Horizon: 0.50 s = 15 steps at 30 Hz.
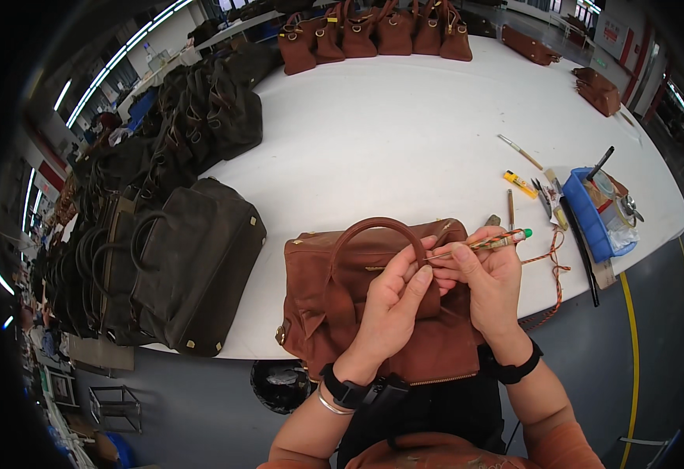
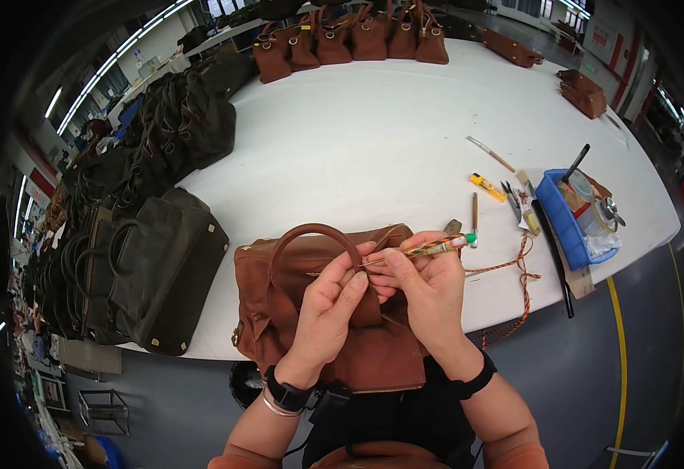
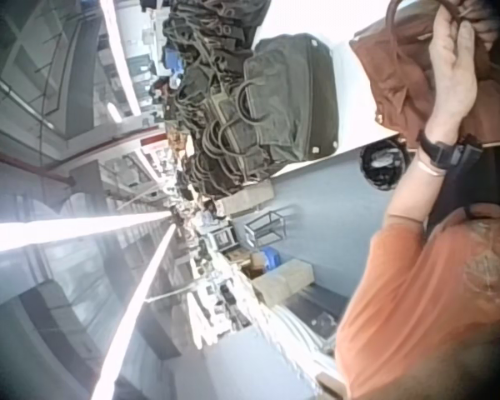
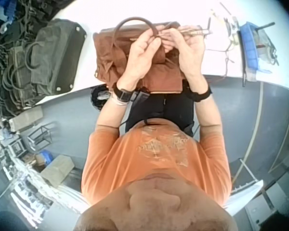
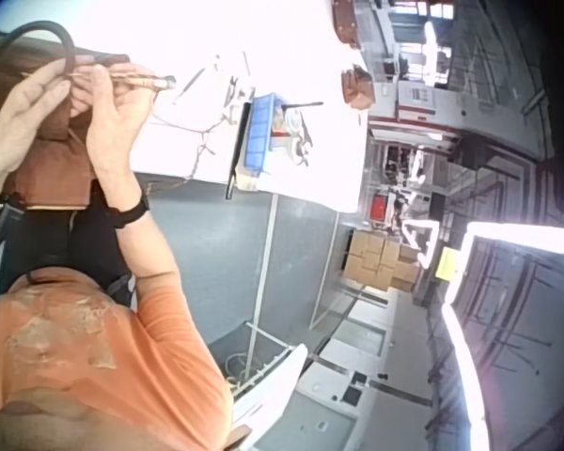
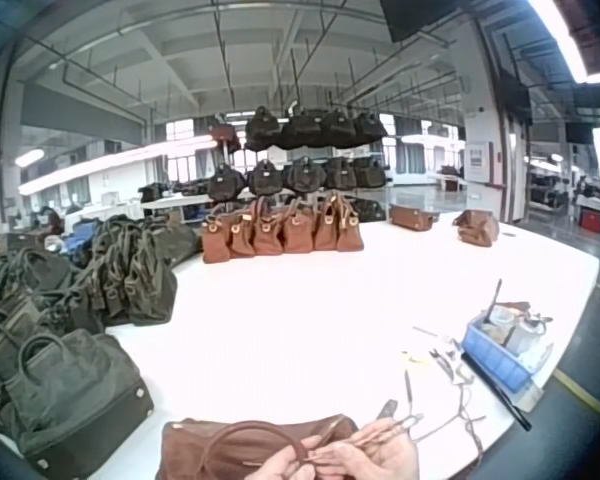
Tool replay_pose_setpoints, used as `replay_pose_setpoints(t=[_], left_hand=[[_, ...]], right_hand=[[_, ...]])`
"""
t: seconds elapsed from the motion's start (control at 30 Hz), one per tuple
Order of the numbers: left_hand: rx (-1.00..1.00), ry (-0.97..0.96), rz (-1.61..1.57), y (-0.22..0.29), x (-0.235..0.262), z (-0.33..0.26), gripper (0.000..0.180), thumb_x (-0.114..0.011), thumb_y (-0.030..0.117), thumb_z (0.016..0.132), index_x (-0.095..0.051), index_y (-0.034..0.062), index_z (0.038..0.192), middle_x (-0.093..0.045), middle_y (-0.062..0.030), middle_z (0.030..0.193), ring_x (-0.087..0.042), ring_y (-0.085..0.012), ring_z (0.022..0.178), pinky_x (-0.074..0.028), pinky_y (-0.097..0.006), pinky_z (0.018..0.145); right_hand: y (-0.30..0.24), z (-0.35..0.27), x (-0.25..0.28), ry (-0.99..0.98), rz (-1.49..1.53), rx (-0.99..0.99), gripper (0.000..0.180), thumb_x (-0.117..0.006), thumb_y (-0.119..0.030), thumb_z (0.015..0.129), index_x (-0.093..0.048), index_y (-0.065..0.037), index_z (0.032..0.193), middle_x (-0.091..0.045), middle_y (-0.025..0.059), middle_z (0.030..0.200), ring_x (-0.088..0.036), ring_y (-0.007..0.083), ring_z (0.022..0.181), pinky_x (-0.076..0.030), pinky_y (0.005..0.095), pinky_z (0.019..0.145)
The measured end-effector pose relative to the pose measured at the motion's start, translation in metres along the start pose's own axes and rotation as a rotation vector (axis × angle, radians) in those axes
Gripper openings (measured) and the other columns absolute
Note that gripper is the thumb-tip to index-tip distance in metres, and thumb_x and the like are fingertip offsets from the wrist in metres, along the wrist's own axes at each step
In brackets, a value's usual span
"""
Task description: The person repairs a brown leather handbag on a white workbench. They use a small hammer to tap a metal rivet into the bag's handle attachment point. They also use a green-handled awl to puncture the leather and a yellow block to apply a substance to the bag's surface. The person inspects the bag's interior and exterior throughout the process.
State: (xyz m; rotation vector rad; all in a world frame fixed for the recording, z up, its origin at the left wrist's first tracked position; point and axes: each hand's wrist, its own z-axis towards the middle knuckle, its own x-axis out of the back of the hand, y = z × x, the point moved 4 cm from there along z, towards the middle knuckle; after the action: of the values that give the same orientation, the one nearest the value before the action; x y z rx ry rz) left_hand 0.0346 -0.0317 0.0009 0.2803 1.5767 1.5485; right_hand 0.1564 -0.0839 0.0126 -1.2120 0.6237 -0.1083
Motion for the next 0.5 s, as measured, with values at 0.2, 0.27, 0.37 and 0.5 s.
replay_pose_setpoints(t=[0.2, 0.27, 0.37, 0.5], left_hand=[[-0.011, -0.008, -0.006, -0.0021, 0.0011, 0.0004, 0.041, -0.044, 0.011, 0.102, -0.038, -0.0039, 0.141, -0.057, -0.0131, 0.126, -0.061, -0.0168, 0.105, -0.051, -0.031, 0.093], [-0.01, -0.012, -0.013, -0.0028, 0.0012, 0.0006, 0.041, -0.044, 0.011, 0.102, -0.038, -0.004, 0.141, -0.057, -0.0132, 0.126, -0.061, -0.0171, 0.104, -0.051, -0.031, 0.093], [-0.011, -0.011, -0.012, -0.0024, 0.0017, -0.0005, 0.041, -0.044, 0.011, 0.102, -0.038, -0.0041, 0.14, -0.057, -0.0133, 0.125, -0.062, -0.0176, 0.104, -0.051, -0.032, 0.093], [-0.007, -0.011, -0.002, -0.0027, 0.0022, -0.0005, 0.041, -0.044, 0.011, 0.102, -0.038, -0.0042, 0.14, -0.058, -0.0132, 0.125, -0.062, -0.0179, 0.103, -0.051, -0.032, 0.093]], right_hand=[[-0.0002, -0.0009, -0.0012, 0.02, 0.009, 0.003, 0.022, -0.056, -0.004, 0.096, -0.037, -0.002, 0.108, -0.065, 0.021, 0.095, -0.07, 0.0271, 0.087, -0.062, 0.0335, 0.072], [-0.0013, -0.0013, -0.0026, 0.031, -0.009, 0.01, 0.023, -0.056, -0.004, 0.095, -0.037, -0.002, 0.108, -0.065, 0.0203, 0.095, -0.07, 0.0266, 0.087, -0.062, 0.0333, 0.072], [-0.0023, -0.0011, -0.0052, 0.03, 0.015, 0.018, 0.018, -0.055, 0.0, 0.095, -0.04, 0.001, 0.104, -0.065, 0.0205, 0.095, -0.069, 0.0253, 0.089, -0.061, 0.0317, 0.072], [0.0005, -0.0008, -0.004, 0.032, -0.027, 0.024, 0.024, -0.057, -0.002, 0.095, -0.037, -0.001, 0.108, -0.065, 0.0187, 0.094, -0.07, 0.0247, 0.087, -0.062, 0.0322, 0.071]])
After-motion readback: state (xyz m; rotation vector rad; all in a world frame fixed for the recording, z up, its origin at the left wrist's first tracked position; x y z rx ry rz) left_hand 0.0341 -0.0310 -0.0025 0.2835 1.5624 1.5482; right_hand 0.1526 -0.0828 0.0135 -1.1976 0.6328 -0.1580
